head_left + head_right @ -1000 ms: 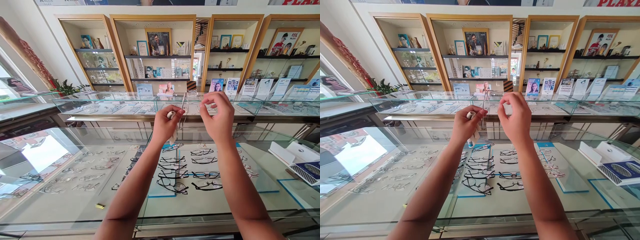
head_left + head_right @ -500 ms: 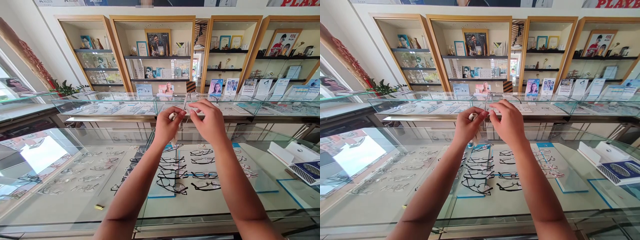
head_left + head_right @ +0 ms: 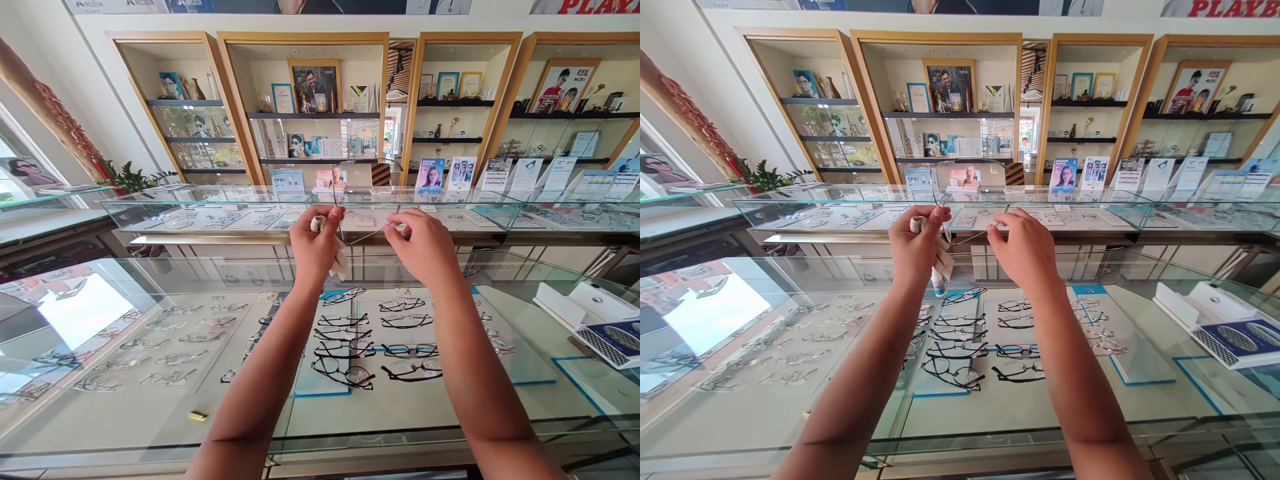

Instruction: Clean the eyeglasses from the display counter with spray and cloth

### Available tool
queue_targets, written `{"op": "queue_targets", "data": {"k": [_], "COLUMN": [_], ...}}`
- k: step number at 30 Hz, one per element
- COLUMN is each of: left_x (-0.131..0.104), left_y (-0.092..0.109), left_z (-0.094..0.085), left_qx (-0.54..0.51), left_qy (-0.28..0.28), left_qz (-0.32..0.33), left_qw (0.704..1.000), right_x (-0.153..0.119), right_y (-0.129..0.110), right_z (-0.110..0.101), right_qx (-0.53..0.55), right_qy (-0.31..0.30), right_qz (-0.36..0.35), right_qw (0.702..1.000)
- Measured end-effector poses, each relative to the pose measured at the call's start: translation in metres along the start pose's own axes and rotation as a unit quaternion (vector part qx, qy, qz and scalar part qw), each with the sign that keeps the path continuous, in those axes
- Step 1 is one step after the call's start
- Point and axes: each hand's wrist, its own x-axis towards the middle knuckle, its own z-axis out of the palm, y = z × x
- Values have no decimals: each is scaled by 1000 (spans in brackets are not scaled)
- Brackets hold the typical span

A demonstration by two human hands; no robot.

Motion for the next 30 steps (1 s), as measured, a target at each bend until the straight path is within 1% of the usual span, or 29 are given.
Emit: {"op": "queue_targets", "data": {"k": [4,8,11,13,16,18,20,23,26,30], "left_x": [1,1,2,3,1,-2,-7,-13,-14,-11], "left_y": [0,-1,-2,-4,-5,-5,-4,-5,-6,-6], "left_z": [-2,-2,-3,-2,0,4,9,16,18,15], "left_qx": [-2,23,23,17,4,3,-1,-18,-19,-35], "left_qy": [28,35,33,19,-13,-35,-58,-81,-90,-118], "left_qz": [-4,-4,-5,-12,-25,-30,-38,-46,-50,-73], "left_qw": [1000,999,999,1000,1000,999,998,996,994,990], "right_x": [-1,-3,-4,-4,-2,-1,-1,-2,-2,-1], "right_y": [2,4,4,3,1,-2,-5,-10,-12,-10], "right_z": [-1,-2,-2,-2,-2,0,3,10,15,18], "right_qx": [-21,-19,-26,-30,-35,-15,41,128,152,164], "right_qy": [-43,-65,-80,-75,-49,-42,-55,-94,-117,-124], "right_qz": [30,20,15,3,-9,-9,-19,-41,-35,-37], "right_qw": [998,997,996,997,998,999,997,986,981,978]}}
